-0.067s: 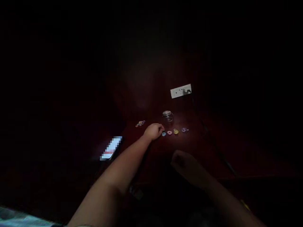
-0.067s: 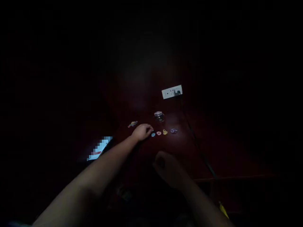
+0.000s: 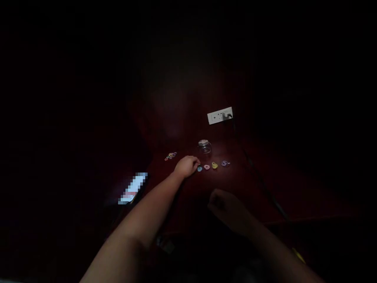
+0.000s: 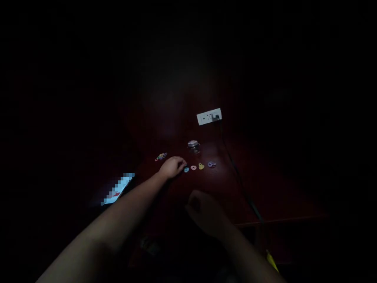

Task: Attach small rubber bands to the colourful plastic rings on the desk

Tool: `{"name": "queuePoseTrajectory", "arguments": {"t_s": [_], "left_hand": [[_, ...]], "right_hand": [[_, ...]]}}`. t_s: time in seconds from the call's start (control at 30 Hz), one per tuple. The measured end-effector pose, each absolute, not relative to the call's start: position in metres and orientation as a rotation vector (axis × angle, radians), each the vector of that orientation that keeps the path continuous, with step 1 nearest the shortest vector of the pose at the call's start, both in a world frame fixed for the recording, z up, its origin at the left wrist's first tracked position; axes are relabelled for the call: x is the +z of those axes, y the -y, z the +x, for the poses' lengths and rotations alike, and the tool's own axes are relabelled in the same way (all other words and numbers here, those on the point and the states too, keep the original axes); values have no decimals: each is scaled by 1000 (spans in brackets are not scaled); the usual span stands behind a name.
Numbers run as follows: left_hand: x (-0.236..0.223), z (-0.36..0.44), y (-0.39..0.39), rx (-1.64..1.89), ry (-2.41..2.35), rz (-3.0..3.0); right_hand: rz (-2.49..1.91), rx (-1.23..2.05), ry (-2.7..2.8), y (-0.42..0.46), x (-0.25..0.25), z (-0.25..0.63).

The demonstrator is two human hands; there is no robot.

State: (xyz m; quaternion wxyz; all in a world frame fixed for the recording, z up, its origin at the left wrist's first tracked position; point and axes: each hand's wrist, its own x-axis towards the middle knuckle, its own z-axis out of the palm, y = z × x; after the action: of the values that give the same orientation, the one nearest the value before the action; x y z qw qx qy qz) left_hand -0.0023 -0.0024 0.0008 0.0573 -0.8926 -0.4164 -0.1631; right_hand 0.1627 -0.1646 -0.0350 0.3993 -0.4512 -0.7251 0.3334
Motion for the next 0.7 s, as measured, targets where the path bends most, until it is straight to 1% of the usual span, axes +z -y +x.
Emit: {"name": "queuePoseTrajectory", "arguments": {"t_s": [0.37, 0.47, 0.6, 0.7], "left_hand": [[0, -2, 12, -514, 1312, -2776], [6, 0, 11, -593, 1347, -2815], [17, -18, -8, -800, 1595, -2641], [20, -52, -32, -793, 1817, -2429]], "right_hand": [[-1155, 876, 1847, 169, -29, 163], [-1169, 874, 1855, 169, -28, 163], [-1183, 868, 1867, 170, -28, 164], [-1191, 876, 1875, 171, -27, 165]]}}
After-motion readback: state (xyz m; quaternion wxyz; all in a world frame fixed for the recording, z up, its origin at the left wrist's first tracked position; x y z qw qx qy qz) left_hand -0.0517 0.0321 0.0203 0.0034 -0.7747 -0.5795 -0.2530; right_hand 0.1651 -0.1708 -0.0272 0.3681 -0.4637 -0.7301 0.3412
